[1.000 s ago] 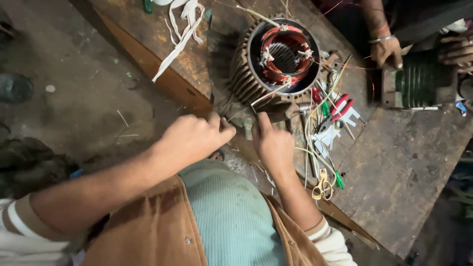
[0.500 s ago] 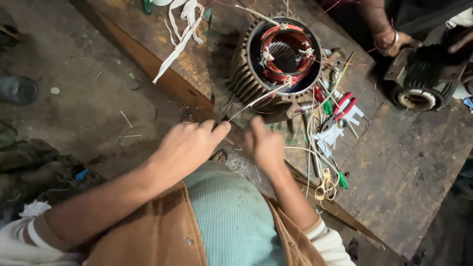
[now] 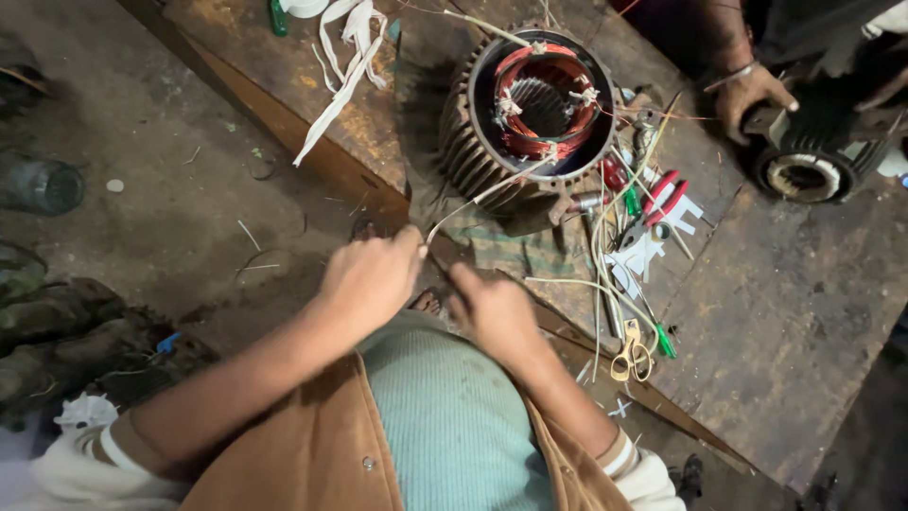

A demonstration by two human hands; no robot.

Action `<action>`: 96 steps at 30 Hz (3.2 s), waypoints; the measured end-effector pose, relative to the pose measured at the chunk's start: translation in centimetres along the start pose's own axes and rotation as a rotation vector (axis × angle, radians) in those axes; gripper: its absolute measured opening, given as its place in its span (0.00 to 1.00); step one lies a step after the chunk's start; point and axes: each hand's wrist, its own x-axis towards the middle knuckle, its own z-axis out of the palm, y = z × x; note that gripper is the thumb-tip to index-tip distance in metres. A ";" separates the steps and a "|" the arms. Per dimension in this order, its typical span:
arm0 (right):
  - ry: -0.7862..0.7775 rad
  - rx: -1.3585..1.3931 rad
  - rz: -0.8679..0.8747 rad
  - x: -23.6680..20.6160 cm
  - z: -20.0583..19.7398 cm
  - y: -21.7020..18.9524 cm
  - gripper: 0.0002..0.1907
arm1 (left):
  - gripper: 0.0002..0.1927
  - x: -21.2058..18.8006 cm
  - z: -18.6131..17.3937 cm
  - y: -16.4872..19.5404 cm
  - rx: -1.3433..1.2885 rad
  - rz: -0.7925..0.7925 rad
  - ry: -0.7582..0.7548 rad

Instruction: The person works on an electric motor stator on a workbench, pulling and trimming excess wire and insulation from the copper windings, tying the coils with white straps, and using pliers and scissors to cut and adjust the winding ends.

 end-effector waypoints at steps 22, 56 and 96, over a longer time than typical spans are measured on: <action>0.318 -0.037 -0.081 1.3 -0.9 -0.5 0.13 | 0.17 -2.2 -2.2 0.3 0.402 0.412 0.253; 0.497 0.702 0.299 -6.7 -6.3 -2.4 0.12 | 0.16 1.9 -2.4 3.1 -1.037 0.259 0.072; 0.278 -0.246 0.198 5.7 2.9 -7.1 0.11 | 0.05 3.9 -5.0 -8.7 -0.466 0.444 0.110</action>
